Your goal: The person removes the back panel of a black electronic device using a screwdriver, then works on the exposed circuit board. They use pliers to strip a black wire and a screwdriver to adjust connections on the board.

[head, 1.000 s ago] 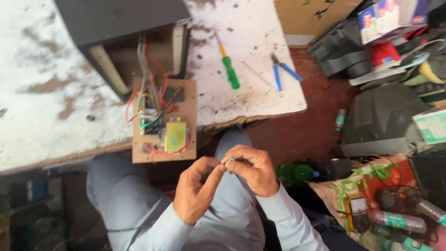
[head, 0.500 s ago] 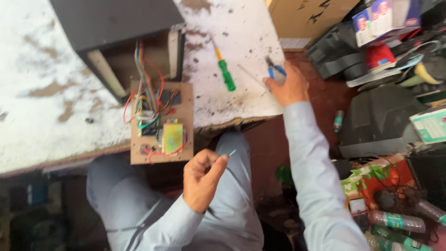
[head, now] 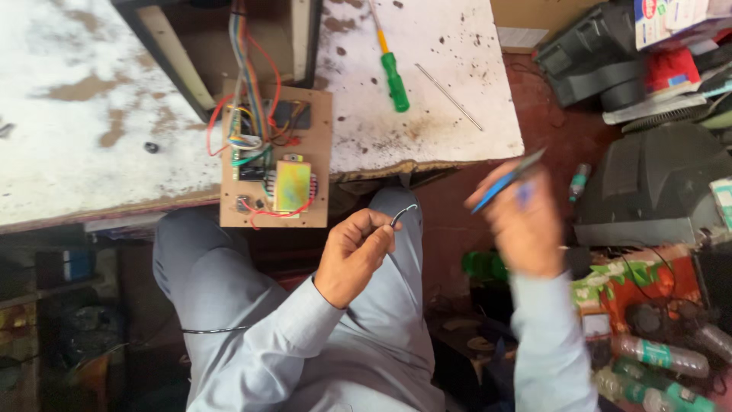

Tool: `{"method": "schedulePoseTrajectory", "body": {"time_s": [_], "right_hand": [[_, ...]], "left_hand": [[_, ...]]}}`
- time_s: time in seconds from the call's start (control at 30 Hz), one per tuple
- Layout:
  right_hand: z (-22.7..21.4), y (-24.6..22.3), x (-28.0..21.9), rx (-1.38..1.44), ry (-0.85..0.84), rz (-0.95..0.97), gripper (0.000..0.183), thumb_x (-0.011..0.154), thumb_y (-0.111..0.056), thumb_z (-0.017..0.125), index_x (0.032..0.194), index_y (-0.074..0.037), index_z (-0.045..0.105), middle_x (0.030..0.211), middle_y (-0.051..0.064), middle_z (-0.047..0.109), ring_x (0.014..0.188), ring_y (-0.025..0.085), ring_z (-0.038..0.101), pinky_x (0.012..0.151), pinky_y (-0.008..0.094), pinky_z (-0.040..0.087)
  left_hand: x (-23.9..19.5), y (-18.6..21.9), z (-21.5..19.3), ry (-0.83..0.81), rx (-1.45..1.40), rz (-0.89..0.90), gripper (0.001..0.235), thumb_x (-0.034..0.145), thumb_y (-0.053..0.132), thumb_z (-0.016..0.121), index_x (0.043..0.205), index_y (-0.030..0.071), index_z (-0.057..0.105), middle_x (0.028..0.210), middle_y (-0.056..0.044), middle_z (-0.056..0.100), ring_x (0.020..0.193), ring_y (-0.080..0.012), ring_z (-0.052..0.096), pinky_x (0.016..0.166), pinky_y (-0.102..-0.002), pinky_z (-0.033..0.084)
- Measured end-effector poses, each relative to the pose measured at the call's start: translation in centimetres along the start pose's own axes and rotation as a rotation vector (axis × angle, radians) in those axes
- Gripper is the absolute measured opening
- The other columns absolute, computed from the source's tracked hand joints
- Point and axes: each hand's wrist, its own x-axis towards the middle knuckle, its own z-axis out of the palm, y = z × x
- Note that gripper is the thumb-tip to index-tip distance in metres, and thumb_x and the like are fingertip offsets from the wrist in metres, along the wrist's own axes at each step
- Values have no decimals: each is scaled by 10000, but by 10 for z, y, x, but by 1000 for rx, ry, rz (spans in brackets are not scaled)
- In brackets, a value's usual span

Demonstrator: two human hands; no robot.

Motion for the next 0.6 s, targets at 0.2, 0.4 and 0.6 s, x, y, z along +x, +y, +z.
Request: {"method": "schedulePoseTrajectory", "body": {"time_s": [0.2, 0.4, 0.6], "right_hand": [[57, 5, -61, -423, -204, -139, 313, 934, -29, 646, 1221, -1, 524, 1065, 144, 626, 939, 264, 637, 830, 376, 520], [48, -9, -58, -600, -245, -237, 331, 905, -74, 708, 1195, 19, 579, 1074, 181, 623, 976, 372, 613, 820, 424, 507], [41, -4, -60, -607, -209, -283, 298, 929, -98, 709, 1178, 29, 604, 1118, 188, 654, 1038, 383, 628, 874, 435, 521]], "left_hand": [[5, -1, 11, -87, 232, 33, 153, 1014, 102, 608, 1028, -1, 719, 755, 28, 641, 665, -2, 515, 576, -181, 426], [4, 0, 26, -49, 419, -53, 157, 975, 104, 647, 995, -15, 748, 673, 26, 621, 594, -19, 485, 507, -215, 404], [7, -1, 31, -126, 523, 38, 156, 968, 101, 649, 1008, -11, 750, 700, 22, 641, 627, -20, 530, 547, -220, 465]]}}
